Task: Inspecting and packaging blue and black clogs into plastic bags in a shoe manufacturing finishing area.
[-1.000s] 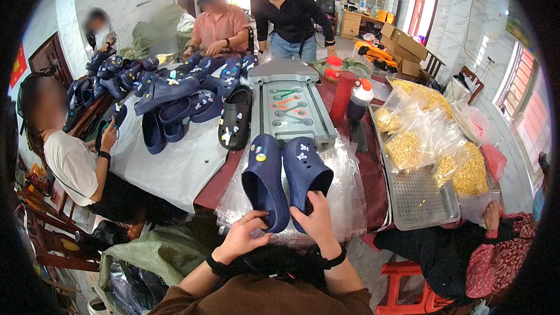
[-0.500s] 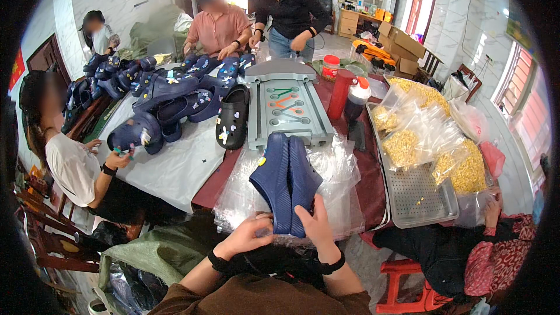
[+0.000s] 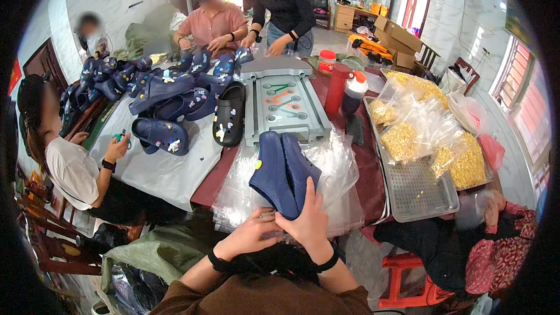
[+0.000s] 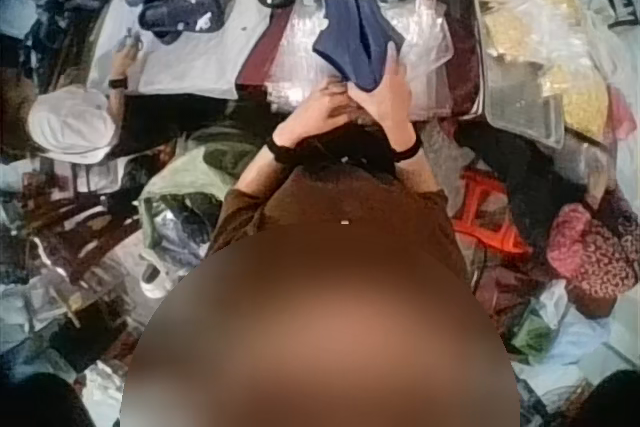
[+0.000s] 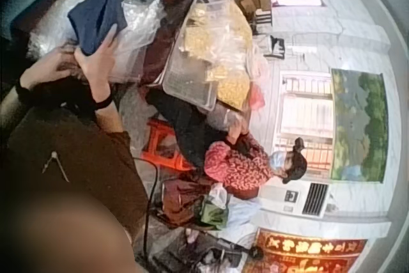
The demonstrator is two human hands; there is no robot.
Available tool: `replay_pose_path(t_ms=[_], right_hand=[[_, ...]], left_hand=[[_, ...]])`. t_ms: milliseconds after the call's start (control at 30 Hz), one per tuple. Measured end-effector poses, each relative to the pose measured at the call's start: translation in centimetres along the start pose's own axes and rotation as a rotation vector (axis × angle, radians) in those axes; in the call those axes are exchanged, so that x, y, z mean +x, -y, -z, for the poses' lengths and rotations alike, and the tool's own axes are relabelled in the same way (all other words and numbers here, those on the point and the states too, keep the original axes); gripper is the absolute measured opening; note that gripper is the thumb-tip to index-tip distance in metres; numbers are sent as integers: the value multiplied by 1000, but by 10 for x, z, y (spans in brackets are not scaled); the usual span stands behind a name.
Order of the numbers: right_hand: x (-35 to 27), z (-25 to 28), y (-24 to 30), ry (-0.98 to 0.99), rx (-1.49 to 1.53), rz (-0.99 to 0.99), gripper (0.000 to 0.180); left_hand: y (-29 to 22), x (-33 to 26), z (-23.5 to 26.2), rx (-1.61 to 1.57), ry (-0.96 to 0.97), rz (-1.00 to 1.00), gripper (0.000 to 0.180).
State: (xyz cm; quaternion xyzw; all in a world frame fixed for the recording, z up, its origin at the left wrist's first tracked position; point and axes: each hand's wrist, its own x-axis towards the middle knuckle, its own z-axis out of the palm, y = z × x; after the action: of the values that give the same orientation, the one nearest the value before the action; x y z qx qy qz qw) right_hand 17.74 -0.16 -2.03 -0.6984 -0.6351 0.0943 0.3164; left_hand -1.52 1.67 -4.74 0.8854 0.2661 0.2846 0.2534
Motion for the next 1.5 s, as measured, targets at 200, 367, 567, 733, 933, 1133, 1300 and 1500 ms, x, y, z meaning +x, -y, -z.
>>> replay_pose_path(t_ms=[200,367,567,733,933,1133,1300,1500], right_hand=[[5,23,-50,-66,579,48,101],[-2,49,-78,-16,1260,-156,85],[-13,69,-96,-190,1461,-205,88],[-21,70,-105,-202,1414,-168,88],[-26,67,-103,-169,1473,-186,90],[-26,68,-98,-140,1489,-158,90],[-29,73,-93,-160,1499,-164,90],[-32,81,-85,-125,1548,-139,89]], left_hand=[[-11,0,37,-105,135,55,33],[-5,19,58,178,-7,62,45],[9,61,40,354,38,4,90],[13,77,18,272,-5,81,81],[20,79,12,353,205,63,19],[15,71,19,256,-102,-100,16],[-3,73,35,308,-212,-164,19],[-48,65,47,211,-254,-231,21]])
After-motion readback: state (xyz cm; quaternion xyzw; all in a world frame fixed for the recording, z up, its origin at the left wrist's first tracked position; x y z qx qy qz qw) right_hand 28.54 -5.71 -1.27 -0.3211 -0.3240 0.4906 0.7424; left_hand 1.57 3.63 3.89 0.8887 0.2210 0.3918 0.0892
